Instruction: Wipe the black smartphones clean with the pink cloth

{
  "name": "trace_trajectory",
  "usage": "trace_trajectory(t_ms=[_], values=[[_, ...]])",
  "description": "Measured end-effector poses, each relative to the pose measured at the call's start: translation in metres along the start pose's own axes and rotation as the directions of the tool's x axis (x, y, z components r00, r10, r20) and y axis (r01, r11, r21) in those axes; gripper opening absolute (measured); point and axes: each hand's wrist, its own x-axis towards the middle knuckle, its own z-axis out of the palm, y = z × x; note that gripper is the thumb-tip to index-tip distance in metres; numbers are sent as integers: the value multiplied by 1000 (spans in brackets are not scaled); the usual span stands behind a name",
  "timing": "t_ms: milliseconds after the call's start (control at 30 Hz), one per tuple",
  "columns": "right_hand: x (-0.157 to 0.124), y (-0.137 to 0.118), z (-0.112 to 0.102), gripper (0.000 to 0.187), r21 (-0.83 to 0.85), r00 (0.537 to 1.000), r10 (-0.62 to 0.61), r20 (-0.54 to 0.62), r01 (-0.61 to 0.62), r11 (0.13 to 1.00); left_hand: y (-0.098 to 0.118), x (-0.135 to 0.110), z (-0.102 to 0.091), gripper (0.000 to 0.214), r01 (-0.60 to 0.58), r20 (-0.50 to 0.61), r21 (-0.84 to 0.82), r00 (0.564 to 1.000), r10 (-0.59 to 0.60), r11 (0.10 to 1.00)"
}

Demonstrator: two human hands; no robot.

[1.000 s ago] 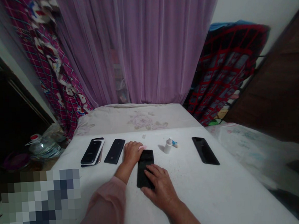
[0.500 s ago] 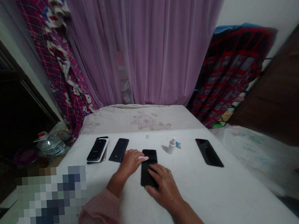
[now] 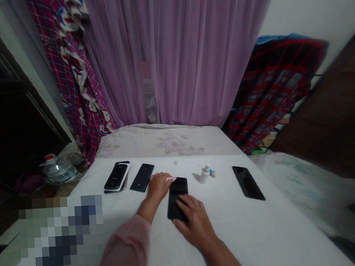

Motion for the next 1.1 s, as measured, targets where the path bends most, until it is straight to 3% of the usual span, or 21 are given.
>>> trace_trajectory(t_ms=[200,300,367,433,600,733,800,867,967,1100], values=[[-3,10,5,55,26,999,-22,-24,23,999,4,9,0,25,55,-3,-5,998,-55,998],[3,25,4,74,26,1000,-26,-16,27,999,3,7,1,26,43,-5,-18,999,-43,999],[10,36,1,94,18,995,-67,69,66,998,1,5,3,25,34,-9,-29,999,-34,999],[19,43,-5,104,4,984,-75,160,75,997,0,3,5,23,27,-17,-39,999,-28,999],[34,40,-18,107,-22,956,-40,292,49,999,-2,1,10,23,7,-60,-44,998,-10,999],[34,27,-22,110,0,895,-70,441,78,997,-5,2,13,20,2,-72,-51,997,-6,999],[33,22,-19,106,-24,886,-35,462,52,998,-5,3,13,19,13,-60,-76,998,-18,997],[33,15,-12,99,-67,910,19,413,10,998,-6,4,11,18,31,-42,-102,998,-36,994],[35,-1,6,89,-146,963,128,236,-95,985,-4,5,8,16,47,-22,-120,998,-50,992],[38,-13,27,85,-181,971,240,8,-235,955,-2,5,3,18,55,-2,-107,998,-55,993]])
